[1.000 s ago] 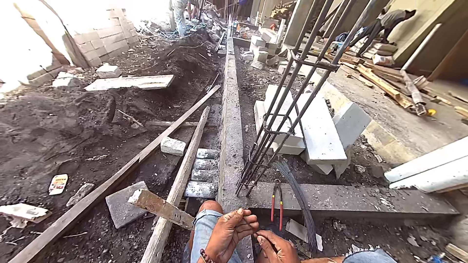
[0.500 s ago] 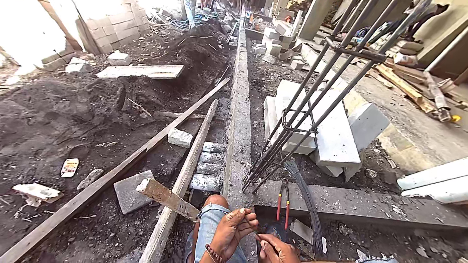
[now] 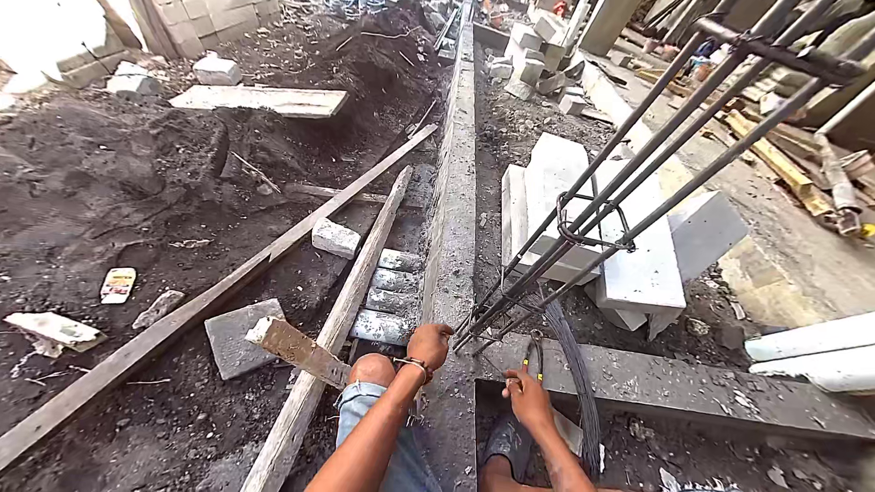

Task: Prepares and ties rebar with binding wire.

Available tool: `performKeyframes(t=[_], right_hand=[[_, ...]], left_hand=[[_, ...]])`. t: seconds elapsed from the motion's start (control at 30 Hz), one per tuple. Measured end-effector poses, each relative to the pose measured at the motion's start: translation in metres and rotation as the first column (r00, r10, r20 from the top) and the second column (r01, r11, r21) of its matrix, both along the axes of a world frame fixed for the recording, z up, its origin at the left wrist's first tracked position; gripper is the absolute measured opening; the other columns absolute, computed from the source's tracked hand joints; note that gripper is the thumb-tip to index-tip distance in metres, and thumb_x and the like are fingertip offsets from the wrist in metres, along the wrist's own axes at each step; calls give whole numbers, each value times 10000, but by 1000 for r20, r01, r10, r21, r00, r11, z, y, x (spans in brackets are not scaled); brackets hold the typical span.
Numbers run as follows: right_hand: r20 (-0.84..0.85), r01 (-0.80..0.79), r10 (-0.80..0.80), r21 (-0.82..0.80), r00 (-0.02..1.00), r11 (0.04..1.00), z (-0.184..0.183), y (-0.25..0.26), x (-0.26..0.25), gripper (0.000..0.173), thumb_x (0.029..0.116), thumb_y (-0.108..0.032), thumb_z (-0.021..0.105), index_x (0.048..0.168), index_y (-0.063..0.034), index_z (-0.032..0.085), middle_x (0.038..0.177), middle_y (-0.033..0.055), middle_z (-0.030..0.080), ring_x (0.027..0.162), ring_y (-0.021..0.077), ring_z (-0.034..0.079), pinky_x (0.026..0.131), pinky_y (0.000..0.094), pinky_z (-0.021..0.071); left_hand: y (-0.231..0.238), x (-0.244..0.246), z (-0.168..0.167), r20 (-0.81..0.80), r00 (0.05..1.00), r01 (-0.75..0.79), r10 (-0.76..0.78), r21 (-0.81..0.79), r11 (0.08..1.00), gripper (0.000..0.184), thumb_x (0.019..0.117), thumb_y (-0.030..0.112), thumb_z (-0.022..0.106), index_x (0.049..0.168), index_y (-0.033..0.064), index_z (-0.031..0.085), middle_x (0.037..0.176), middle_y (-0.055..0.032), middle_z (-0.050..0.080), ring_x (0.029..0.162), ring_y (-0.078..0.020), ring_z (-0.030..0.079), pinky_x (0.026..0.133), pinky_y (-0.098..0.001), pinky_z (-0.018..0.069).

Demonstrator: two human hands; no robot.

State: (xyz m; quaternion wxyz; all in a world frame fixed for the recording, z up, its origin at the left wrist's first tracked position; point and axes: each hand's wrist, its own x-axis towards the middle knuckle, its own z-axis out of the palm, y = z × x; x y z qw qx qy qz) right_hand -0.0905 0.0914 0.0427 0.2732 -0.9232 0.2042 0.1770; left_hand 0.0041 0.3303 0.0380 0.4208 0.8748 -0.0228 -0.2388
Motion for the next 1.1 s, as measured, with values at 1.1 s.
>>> performKeyframes(t=[1.1], right_hand=[[43,-43,39,118,998,992,107,-30,-36,259,1052,-212,534,1227,-146,713,909,18,728,760,149,684,751,389,579]], left_hand=[[11,23,-2,377,925,59,-44,-29,998,267,1054,242,559,1130,77,755,1061,-130,743,990,-294,710,924,-543,550]])
